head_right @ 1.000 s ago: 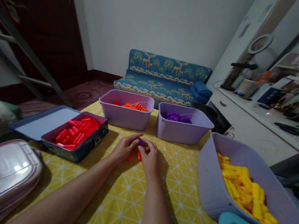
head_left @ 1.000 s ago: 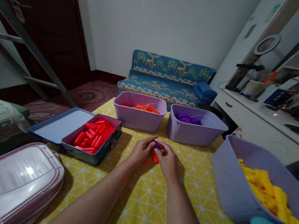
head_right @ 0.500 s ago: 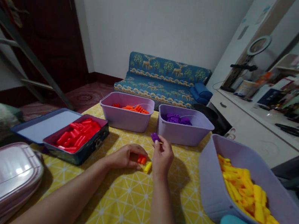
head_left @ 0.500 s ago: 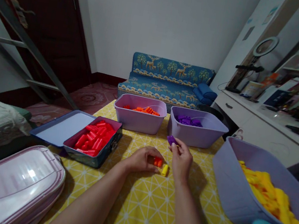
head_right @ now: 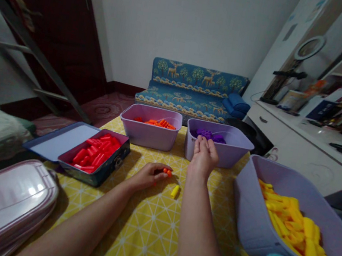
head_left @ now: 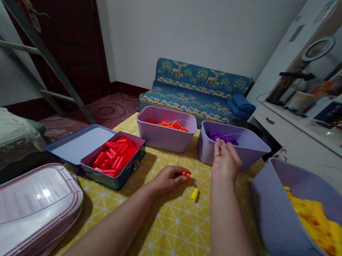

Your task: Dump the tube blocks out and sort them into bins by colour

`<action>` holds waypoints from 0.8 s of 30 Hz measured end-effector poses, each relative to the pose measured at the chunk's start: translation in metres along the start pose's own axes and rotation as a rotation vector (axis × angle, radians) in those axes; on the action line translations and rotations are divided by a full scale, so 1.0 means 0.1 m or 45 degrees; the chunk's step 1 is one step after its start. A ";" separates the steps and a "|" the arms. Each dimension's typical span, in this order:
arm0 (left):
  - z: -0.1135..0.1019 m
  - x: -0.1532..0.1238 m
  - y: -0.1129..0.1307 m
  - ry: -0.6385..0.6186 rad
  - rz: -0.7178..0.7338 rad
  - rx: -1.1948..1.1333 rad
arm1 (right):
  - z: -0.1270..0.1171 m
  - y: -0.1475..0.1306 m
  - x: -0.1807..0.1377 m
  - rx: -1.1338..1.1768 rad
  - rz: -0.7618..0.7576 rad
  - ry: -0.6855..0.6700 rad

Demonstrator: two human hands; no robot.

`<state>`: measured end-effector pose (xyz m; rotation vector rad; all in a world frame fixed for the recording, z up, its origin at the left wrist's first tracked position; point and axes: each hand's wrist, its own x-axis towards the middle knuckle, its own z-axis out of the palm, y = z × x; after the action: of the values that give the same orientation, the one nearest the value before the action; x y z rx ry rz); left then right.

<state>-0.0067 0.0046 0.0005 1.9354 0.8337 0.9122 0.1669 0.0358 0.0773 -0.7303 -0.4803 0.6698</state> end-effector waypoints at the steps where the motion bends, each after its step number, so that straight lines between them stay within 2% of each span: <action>1: 0.00 0.00 0.00 0.014 -0.021 -0.018 | -0.02 -0.01 -0.05 -0.012 0.032 -0.016; 6: 0.00 0.02 -0.01 0.072 -0.035 -0.011 | -0.23 -0.02 -0.35 -0.376 0.166 -0.125; 11: 0.01 0.03 0.02 0.124 -0.062 -0.049 | -0.48 0.20 -0.54 -0.846 0.184 -0.392; 14: 0.02 0.03 0.04 0.163 -0.087 -0.127 | -0.57 0.34 -0.59 -0.931 0.167 -0.549; 20: 0.02 0.05 0.04 0.209 -0.105 -0.155 | -0.64 0.45 -0.65 -1.053 0.059 -0.655; 24: 0.00 0.09 -0.04 0.406 -0.184 -0.470 | -0.63 0.45 -0.67 -1.150 0.023 -0.717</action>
<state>-0.0032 0.0136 -0.0006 1.4159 0.9000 1.2110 0.1422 -0.0144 -0.0081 -1.3962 -1.3407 0.6624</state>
